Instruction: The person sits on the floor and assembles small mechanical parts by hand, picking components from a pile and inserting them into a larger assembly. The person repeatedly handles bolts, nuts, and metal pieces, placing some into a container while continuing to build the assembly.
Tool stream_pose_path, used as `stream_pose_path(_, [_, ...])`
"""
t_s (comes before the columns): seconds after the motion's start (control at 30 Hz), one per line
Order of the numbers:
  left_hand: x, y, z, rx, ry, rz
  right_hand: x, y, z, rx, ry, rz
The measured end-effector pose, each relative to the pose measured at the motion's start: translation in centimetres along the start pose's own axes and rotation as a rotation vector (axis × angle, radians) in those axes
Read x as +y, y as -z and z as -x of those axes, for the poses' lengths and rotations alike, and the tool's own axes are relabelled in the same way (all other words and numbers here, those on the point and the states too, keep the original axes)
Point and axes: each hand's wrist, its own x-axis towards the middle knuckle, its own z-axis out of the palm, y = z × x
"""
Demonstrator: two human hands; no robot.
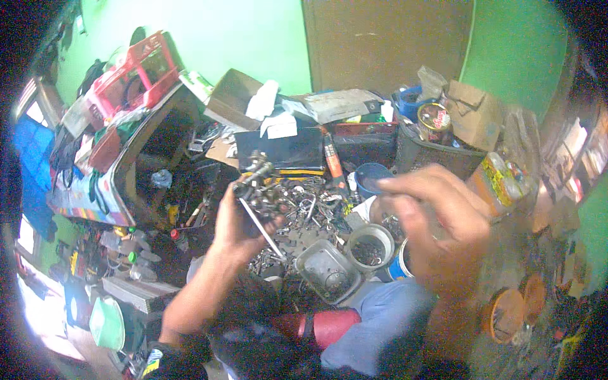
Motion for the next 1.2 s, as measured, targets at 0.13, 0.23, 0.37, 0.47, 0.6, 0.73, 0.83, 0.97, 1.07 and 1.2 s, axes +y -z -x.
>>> stream_pose_path(0.13, [-1.8,2.4,0.4,-0.136,-0.089,-0.058,-1.5,-6.9,-1.8,-0.087,-0.011,-0.15])
stream_pose_path(0.23, [-2.1,3.5,0.4,-0.04,-0.109,-0.055,1.8,-12.7,0.7,-0.031,-0.149,-0.13])
stream_pose_path(0.37, [-1.1,4.2,0.5,-0.074,-0.163,-0.125,2.8,-16.2,0.4,-0.045,-0.232,-0.277])
stream_pose_path(0.47, [-0.7,4.6,0.9,-0.17,-0.233,-0.139,2.0,-17.1,-0.3,-0.141,-0.24,-0.301])
stream_pose_path(0.6, [-0.7,5.7,0.6,-0.158,-0.327,-0.115,1.7,-18.1,0.2,-0.367,-0.254,-0.226])
stream_pose_path(0.73, [-0.4,5.9,0.5,-0.109,-0.359,-0.255,1.6,-19.5,0.9,-0.357,-0.256,-0.229])
stream_pose_path(0.83, [-0.4,6.0,0.3,-0.095,-0.366,-0.3,2.7,-20.2,1.2,-0.335,-0.314,-0.265])
stream_pose_path(0.97, [-1.0,5.0,-0.1,-0.125,-0.471,-0.472,3.8,-19.2,0.1,-0.258,-0.4,-0.415])
stream_pose_path(1.07, [-1.9,5.3,0.0,-0.168,-0.372,-0.599,4.6,-18.0,0.0,-0.34,-0.327,-0.284])
stream_pose_path(1.2, [-3.1,5.0,-0.6,-0.179,-0.329,-0.545,5.6,-17.0,0.2,-0.382,-0.327,-0.214])
